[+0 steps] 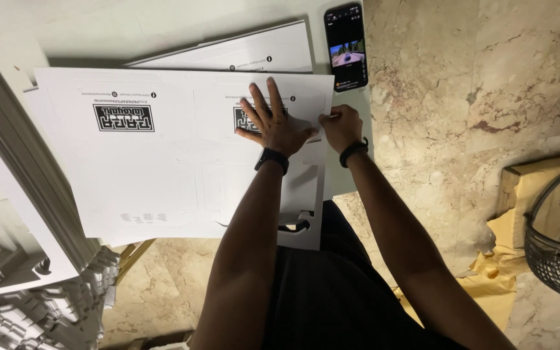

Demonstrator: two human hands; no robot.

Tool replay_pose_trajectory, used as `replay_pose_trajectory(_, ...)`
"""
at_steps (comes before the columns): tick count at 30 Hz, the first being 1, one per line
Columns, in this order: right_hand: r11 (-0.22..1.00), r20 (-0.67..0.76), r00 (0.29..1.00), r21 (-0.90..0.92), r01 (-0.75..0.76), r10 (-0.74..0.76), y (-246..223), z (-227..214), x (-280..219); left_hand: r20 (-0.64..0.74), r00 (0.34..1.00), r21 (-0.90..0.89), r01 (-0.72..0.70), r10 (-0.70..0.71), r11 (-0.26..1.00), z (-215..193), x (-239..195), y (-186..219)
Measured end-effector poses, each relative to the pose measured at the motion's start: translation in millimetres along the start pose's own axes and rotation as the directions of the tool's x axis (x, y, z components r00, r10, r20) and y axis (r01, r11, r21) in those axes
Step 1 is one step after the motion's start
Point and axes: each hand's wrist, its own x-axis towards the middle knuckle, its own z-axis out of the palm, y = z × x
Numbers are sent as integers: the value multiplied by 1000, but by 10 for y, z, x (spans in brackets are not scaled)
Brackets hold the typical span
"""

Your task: Removing the excess waste material from die-cut cardboard sheets to prepare them for folding.

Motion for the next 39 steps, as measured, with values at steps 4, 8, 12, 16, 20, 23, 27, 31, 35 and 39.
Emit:
replay_pose_trajectory(4, 1000, 14, 1000, -9, -12, 12, -124, -39, -182, 18, 999, -3, 28, -28, 1000, 8, 39, -17)
replay_pose_trajectory(8, 1000, 43, 999, 28, 1, -2, -64, -79, -267, 30, 1000, -4, 9, -9, 1000, 43, 20, -35)
replay_pose_trajectory(12, 1000, 108, 994, 28, 11, -14, -149, -156, -49, 63, 998, 39, 16, -18, 999, 35, 52, -38)
replay_pose_trajectory(16, 991, 21, 991, 17, 131, -131, -97, -38, 426, 5, 1000, 26, 17, -17, 1000, 156, 151, -98)
replay_pose_trajectory(20, 969, -125, 964, -106, 222, -234, -47, 40, 528, -3, 998, 80, 62, -62, 995, 143, 119, -34)
replay_pose_trajectory(23, 928, -204, 911, -184, 325, -359, -62, 54, 432, 5, 997, 89, 73, -73, 993, 130, 129, -12)
replay_pose_trajectory(27, 901, -236, 874, -207, 381, -424, -138, 104, 252, -2, 997, 85, 77, -77, 993, 165, 161, -22)
replay_pose_trajectory(31, 800, -252, 767, -315, 511, -590, -113, 248, 39, 2, 996, 91, 86, -87, 992, 227, 163, -60)
replay_pose_trajectory(35, 766, -215, 754, -374, 524, -620, -148, 249, -90, 2, 995, 104, 95, -96, 990, 294, 233, -77)
replay_pose_trajectory(39, 759, -199, 767, -425, 493, -610, -201, 263, 30, -5, 994, 115, 108, -108, 987, 298, 238, -85)
